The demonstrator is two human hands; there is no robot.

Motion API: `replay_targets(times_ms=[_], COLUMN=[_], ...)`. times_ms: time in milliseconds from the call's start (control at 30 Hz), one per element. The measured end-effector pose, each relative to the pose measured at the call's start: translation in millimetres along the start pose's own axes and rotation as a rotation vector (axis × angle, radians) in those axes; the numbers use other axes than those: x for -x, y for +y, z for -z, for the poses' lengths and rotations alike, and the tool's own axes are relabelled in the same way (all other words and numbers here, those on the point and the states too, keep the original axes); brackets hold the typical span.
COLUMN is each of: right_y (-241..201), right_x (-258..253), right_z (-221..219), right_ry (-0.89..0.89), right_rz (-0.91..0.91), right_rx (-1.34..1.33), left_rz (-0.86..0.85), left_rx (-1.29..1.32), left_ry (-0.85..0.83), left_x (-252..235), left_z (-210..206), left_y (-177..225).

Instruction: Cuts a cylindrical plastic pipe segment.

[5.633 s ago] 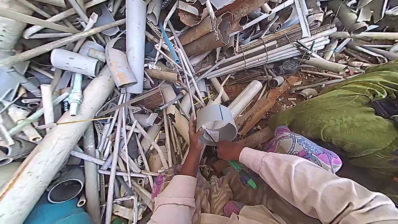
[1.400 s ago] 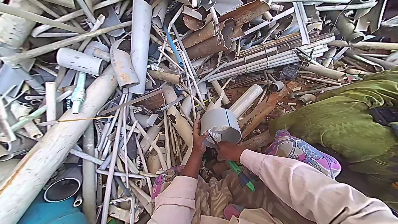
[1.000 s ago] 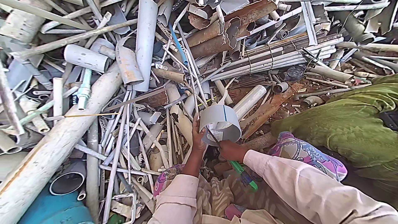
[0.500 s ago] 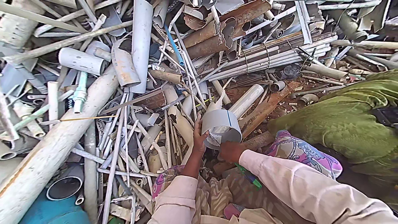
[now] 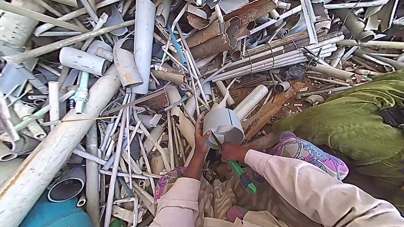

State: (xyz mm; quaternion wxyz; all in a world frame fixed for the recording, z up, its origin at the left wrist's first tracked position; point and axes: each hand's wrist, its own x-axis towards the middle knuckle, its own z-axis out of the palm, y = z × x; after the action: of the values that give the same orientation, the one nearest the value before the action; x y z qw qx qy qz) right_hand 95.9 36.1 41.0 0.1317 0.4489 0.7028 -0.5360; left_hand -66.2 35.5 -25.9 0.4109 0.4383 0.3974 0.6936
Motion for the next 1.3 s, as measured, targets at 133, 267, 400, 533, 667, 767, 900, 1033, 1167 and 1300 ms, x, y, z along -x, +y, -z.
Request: replay_targets(times_ms=[133,267,400,533,667,767,900,1033,1167,1300], right_y=[1,-2,-3,-3,-5,-3,0,1,-4,-7], right_x=[-1,6,8,8,7,4,-1,-3,5,12], right_z=[-2,2,1,2,-1,-8,-9,-8,-8,-7], right_ry=[0.001,0.005,0.023,0.029,0.025,0.042,0.080,0.122,0.104,0.149], right_rz=[0.007,0.055,0.059,0.030,0.030,0.065,0.052,0.110,0.133,0.112], right_rx=[-0.096,0.073,0.239,0.248,0.197,0.152,0.048,0.052,0.148,0.189], left_rz=[-0.005,-0.021,-0.021,-0.032,-0.058,-0.055,-0.063,-0.079,-0.069,-0.044], left_rx=[-0.004,-0.028,-0.112,-0.104,-0.095,-0.082,-0.059,-0.035,-0.021,-0.052], left_ry=[0.008,-0.011,-0.062,-0.101,-0.060,-0.005,-0.007,-0.011,0.027,0.028], left_x=[-1,-4,-3,2,4,8,10,5,-2,-7], left_z=[3,5,5,1,-4,-9,-13,-8,1,7], left_y=[1,7,6,1,-2,-7,-10,-5,3,7])
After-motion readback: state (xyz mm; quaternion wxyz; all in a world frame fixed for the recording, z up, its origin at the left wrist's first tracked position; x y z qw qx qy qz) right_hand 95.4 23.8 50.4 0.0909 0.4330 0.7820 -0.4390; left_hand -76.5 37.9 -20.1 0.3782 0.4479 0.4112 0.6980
